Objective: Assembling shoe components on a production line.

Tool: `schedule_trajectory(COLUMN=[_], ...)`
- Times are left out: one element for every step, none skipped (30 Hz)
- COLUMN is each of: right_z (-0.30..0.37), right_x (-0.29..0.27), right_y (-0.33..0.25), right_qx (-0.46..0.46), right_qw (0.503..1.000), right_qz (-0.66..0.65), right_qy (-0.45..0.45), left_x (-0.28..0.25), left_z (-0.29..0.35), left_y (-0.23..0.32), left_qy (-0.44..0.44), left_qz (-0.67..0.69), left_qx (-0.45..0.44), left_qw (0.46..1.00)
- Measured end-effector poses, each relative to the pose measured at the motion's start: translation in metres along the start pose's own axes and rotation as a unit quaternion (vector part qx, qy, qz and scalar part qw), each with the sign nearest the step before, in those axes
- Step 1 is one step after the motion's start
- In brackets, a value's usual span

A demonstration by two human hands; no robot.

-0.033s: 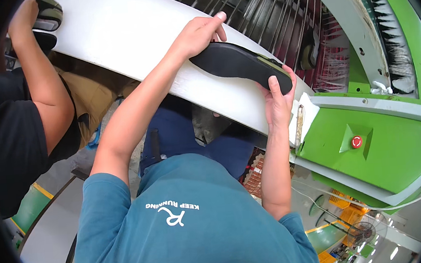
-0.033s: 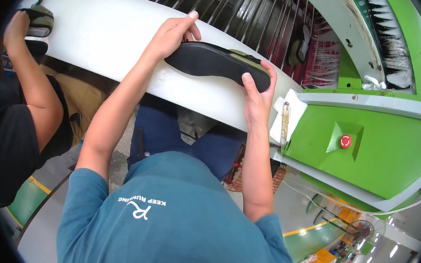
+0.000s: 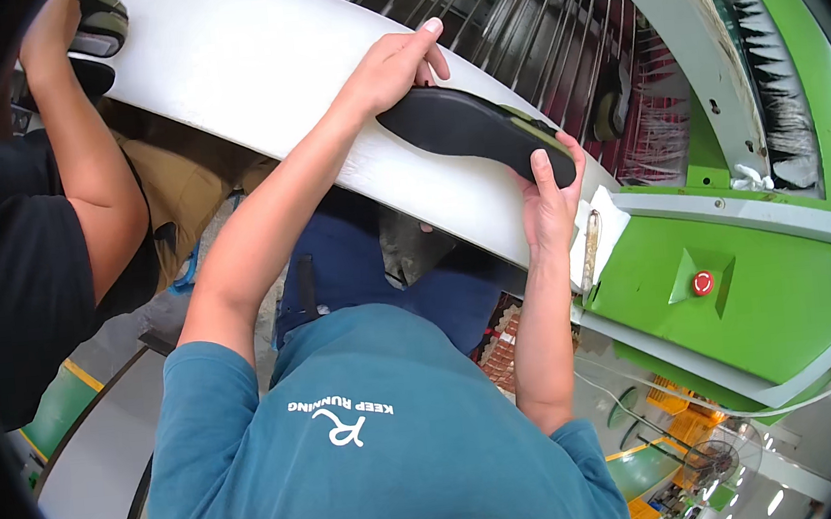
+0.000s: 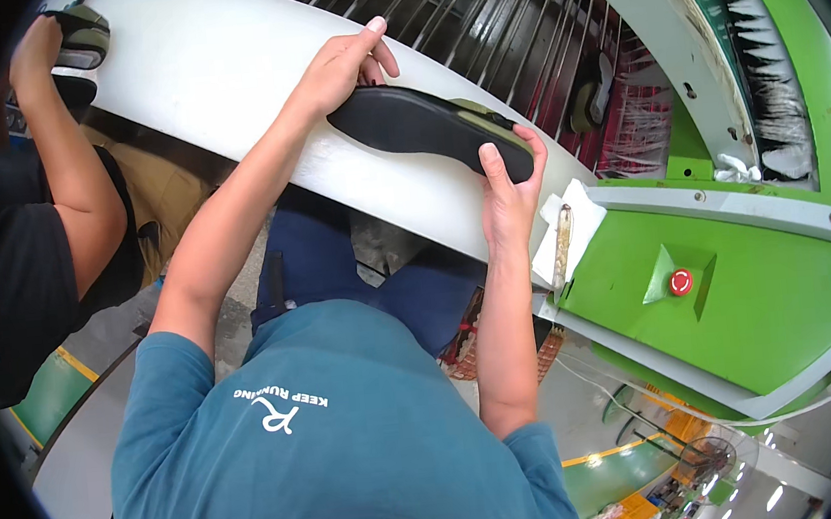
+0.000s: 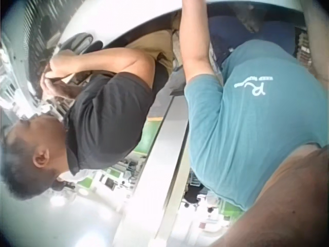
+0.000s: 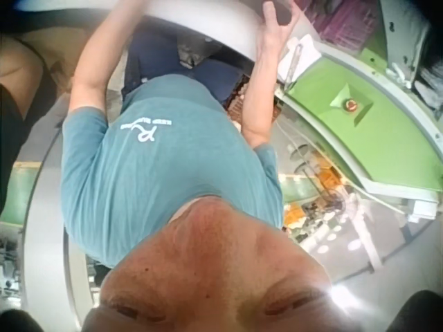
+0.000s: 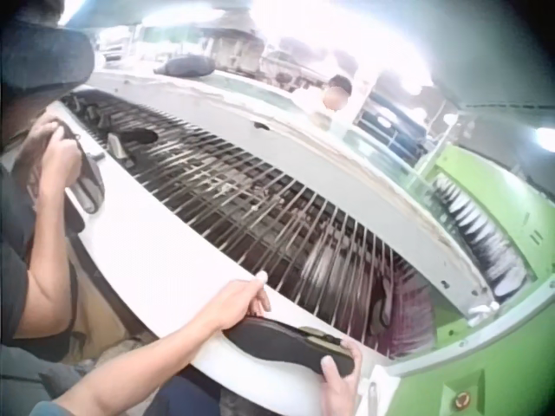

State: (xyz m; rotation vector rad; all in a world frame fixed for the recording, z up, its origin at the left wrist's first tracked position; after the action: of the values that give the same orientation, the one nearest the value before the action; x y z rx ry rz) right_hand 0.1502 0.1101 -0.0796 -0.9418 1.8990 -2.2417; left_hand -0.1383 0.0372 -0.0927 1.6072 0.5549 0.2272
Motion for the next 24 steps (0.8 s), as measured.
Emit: schedule_trajectory(right_z=[-0.001, -0.001, -0.001, -0.001, 0.0, 0.001, 0.0, 0.0, 0.004, 0.005, 0.006, 0.008, 0.012, 0.012, 0.016, 0.021, 0.027, 0.03, 0.027, 0.027, 0.024, 0.015, 0.007, -0.01], right_x=[-0.002, -0.004, -0.006, -0.009, -0.012, -0.016, -0.02, -0.023, -0.016, -0.013, -0.008, -0.002, 0.01, 0.017, 0.03, 0.047, 0.046, 0.053, 0.064, 0.077, 0.099, 0.122, 0.151, 0.178], right_y=[0.0, 0.001, 0.001, 0.0, 0.0, -0.001, -0.005, -0.008, -0.014, -0.019, -0.028, -0.04, -0.055, -0.072, -0.093, -0.114, -0.151, -0.178, -0.202, -0.225, -0.247, -0.269, -0.284, -0.293], right_qx=[0.008, 0.008, 0.006, 0.003, 0.005, 0.004, -0.015, -0.035, -0.044, -0.045, -0.079, -0.117, -0.136, -0.209, -0.253, -0.295, -0.337, -0.372, -0.392, -0.41, -0.455, -0.502, -0.569, -0.628], right_qw=[1.0, 1.0, 1.0, 0.999, 0.999, 1.0, 1.0, 0.999, 0.998, 0.998, 0.993, 0.985, 0.979, 0.956, 0.937, 0.916, 0.914, 0.909, 0.909, 0.906, 0.886, 0.861, 0.814, 0.761], right_qz=[-0.01, -0.005, 0.001, 0.007, -0.002, 0.0, 0.016, 0.031, 0.037, 0.038, 0.078, 0.116, 0.144, 0.197, 0.231, 0.262, 0.217, 0.18, 0.13, 0.08, 0.076, 0.074, 0.119, 0.163], right_qy=[0.018, 0.015, 0.025, 0.035, 0.033, 0.03, 0.017, 0.005, -0.004, -0.008, -0.027, -0.045, -0.054, -0.061, -0.066, -0.071, -0.057, -0.056, -0.062, -0.067, -0.05, -0.028, -0.026, -0.022], left_x=[0.001, 0.002, -0.001, -0.003, -0.004, -0.006, -0.008, -0.009, -0.011, -0.013, -0.014, -0.014, -0.015, -0.015, -0.017, -0.021, -0.009, -0.005, -0.006, -0.007, -0.008, -0.006, -0.003, -0.004], left_z=[0.003, 0.006, 0.003, 0.002, 0.002, 0.001, 0.0, 0.0, 0.001, 0.001, 0.002, 0.002, 0.003, 0.003, 0.003, 0.006, -0.005, -0.007, -0.005, -0.002, 0.001, 0.001, 0.003, 0.008], left_y=[0.001, 0.002, 0.004, 0.005, 0.004, 0.004, 0.006, 0.007, 0.004, 0.002, 0.0, 0.001, -0.001, -0.004, -0.007, -0.009, 0.008, 0.007, 0.004, 0.004, 0.0, -0.003, -0.003, -0.006], left_qy=[-0.002, -0.004, -0.011, -0.004, 0.01, 0.019, 0.022, 0.025, 0.031, 0.038, 0.041, 0.041, 0.042, 0.042, 0.051, 0.054, 0.04, 0.038, 0.029, 0.035, 0.039, 0.038, 0.029, 0.042], left_qz=[0.04, 0.079, 0.085, 0.087, 0.127, 0.168, 0.181, 0.183, 0.197, 0.21, 0.211, 0.212, 0.216, 0.22, 0.24, 0.24, 0.226, 0.222, 0.211, 0.201, 0.199, 0.196, 0.186, 0.182], left_qx=[-0.025, -0.05, -0.047, -0.046, -0.054, -0.061, -0.062, -0.059, -0.058, -0.057, -0.052, -0.046, -0.048, -0.05, -0.046, -0.039, -0.052, -0.068, -0.067, -0.064, -0.067, -0.069, -0.06, -0.07], left_qw=[0.999, 0.996, 0.995, 0.995, 0.99, 0.984, 0.981, 0.981, 0.978, 0.975, 0.975, 0.975, 0.974, 0.973, 0.968, 0.969, 0.972, 0.972, 0.975, 0.977, 0.977, 0.977, 0.98, 0.98])
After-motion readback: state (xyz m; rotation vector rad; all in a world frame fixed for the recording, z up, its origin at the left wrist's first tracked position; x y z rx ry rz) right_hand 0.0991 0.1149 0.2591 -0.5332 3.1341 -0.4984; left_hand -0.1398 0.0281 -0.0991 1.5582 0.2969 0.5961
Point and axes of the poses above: each hand's wrist, its own z-axis away from the middle knuckle, its own x-axis out of the palm, y = z × x, the point moved 7 cm from there along -z, towards the middle knuckle, and after that the axes turned 7 degrees about -z, right-handed, at the moved point
